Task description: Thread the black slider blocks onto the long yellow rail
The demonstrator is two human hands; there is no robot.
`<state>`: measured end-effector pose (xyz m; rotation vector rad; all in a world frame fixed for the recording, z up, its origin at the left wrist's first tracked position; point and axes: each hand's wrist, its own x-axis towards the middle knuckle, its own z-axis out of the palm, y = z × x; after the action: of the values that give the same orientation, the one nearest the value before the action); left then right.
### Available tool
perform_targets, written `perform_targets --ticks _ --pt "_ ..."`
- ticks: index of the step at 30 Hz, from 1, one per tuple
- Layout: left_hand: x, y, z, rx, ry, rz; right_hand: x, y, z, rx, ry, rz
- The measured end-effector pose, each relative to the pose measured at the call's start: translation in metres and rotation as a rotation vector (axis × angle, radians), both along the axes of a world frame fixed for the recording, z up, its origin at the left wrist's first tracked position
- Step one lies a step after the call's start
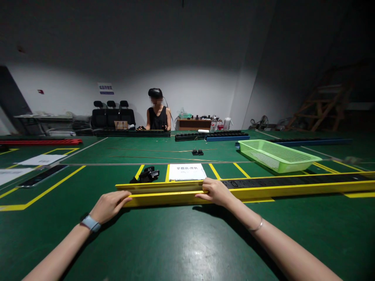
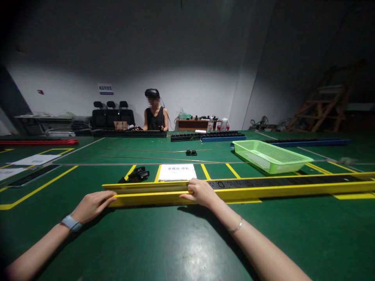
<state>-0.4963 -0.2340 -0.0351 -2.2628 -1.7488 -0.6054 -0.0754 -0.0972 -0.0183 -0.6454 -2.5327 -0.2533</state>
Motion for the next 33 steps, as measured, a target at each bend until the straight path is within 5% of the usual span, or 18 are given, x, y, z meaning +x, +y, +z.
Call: perform_targets --ticks 12,20,23,27,33 --pt "0.003 -0.001 0.0 0.009 -0.024 0.005 0.013 0.003 0.0 0.05 -0.004 -0.093" --pt "0.011 -0.001 0.001 0.034 -0.017 0.029 -0.005 -0.003 0.001 0.103 0.047 -0.121" --pt "0.019 0.001 0.001 0.031 -0.018 0.01 -0.018 -0.019 0.004 0.136 0.067 0.019" --pt "0.047 0.008 0.001 0.038 -0.041 -0.054 -0.037 -0.052 -0.003 0.1 -0.089 0.409" --pt "0.114 0.042 0.001 0.003 -0.053 -0.127 -0.053 -0.073 -0.03 -0.052 -0.169 0.533"
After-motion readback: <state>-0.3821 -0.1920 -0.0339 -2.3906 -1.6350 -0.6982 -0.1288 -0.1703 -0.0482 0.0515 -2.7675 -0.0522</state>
